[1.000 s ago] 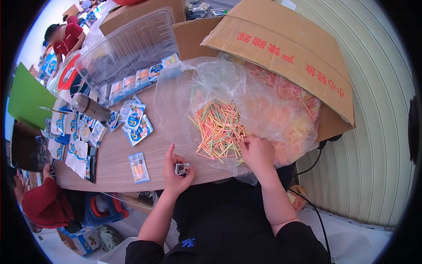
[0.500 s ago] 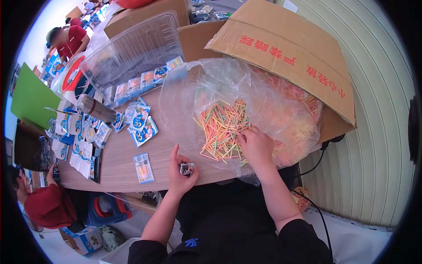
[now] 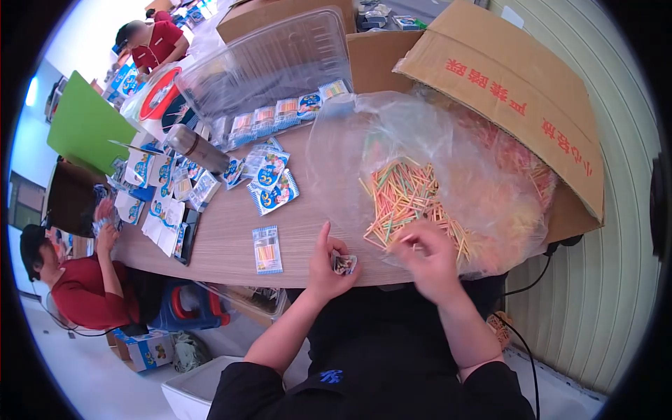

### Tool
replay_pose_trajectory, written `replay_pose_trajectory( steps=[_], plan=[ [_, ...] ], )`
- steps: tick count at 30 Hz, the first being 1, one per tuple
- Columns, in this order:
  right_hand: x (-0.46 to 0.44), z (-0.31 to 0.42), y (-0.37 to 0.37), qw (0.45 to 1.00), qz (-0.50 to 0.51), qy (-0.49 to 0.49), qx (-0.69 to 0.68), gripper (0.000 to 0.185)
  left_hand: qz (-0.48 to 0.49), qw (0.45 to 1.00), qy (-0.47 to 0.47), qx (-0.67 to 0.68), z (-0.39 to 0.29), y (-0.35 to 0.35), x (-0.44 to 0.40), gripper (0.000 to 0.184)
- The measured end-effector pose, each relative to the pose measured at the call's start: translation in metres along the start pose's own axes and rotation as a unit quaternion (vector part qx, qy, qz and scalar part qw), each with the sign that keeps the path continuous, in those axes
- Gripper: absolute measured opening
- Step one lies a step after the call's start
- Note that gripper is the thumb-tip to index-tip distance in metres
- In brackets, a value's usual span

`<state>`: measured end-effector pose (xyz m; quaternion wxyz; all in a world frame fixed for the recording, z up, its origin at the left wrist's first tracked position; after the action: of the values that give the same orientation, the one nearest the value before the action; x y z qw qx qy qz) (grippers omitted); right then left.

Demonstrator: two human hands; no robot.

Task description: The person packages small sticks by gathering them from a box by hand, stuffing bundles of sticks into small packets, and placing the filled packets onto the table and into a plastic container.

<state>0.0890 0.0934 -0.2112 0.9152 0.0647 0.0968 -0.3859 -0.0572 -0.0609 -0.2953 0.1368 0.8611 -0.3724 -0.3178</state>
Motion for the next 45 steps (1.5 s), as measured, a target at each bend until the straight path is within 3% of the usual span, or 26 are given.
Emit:
replay_pose_trajectory(
  steps=[1,3,8,13,16,20,25,28,33,36,41,43,45],
  plan=[
    [0.004,0.002,-0.011,1.000,-0.002,-0.002,0.000,0.010,0.002,1.000,0.001,0.000,0.001,0.000,0.002,0.095],
    [0.010,0.007,-0.034,0.996,0.088,0.024,-0.014,0.009,0.007,0.999,-0.047,-0.024,0.001,-0.002,0.008,0.099],
    [0.018,-0.017,-0.058,0.992,0.123,0.025,-0.001,0.013,0.005,0.996,-0.081,-0.043,-0.001,-0.001,0.008,0.107],
    [0.015,-0.016,-0.059,0.990,0.111,0.072,0.057,0.023,-0.030,0.997,-0.067,-0.026,0.004,-0.002,0.007,0.107],
    [0.015,-0.013,-0.056,0.988,0.122,0.074,0.052,0.029,-0.048,0.999,0.012,-0.010,0.012,0.001,0.008,0.107],
    [0.026,-0.025,-0.051,0.992,0.110,0.021,0.061,0.032,-0.026,0.999,0.006,0.019,0.013,0.001,0.008,0.105],
    [0.031,-0.025,-0.056,0.975,0.070,0.125,0.172,0.025,-0.028,0.999,-0.006,0.039,0.016,-0.001,0.014,0.099],
    [0.032,-0.019,-0.058,0.953,0.082,0.187,0.224,0.024,-0.035,0.992,-0.119,-0.012,0.012,-0.005,0.015,0.096],
    [0.033,-0.017,-0.052,0.936,0.092,0.212,0.266,0.019,0.000,0.997,-0.072,0.028,-0.003,-0.008,0.012,0.097],
    [0.032,-0.024,-0.046,0.933,0.100,0.213,0.272,0.016,0.029,0.998,-0.012,0.059,-0.002,-0.009,0.010,0.086],
    [0.028,-0.026,-0.027,0.951,0.081,0.158,0.255,0.015,0.100,0.994,-0.042,0.028,-0.015,0.018,-0.006,0.065],
    [0.028,-0.033,-0.023,0.964,0.098,0.099,0.225,0.015,0.134,0.989,0.026,0.056,-0.012,0.021,-0.007,0.054],
    [0.030,-0.037,-0.020,0.969,0.103,0.101,0.200,0.016,0.146,0.985,0.060,0.068,-0.010,0.020,-0.008,0.048]
  ],
)
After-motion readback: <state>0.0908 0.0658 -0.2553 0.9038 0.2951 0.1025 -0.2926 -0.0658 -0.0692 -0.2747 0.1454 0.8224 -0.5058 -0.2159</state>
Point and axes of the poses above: each hand's wrist, its own x-axis away from the middle knuckle, its own y-axis out of the back of the hand, z = x × y, the point moved 3 cm from there along -x, towards the middle knuckle, and after that the axes turned 4 degrees about -x, right-handed, at the moved point
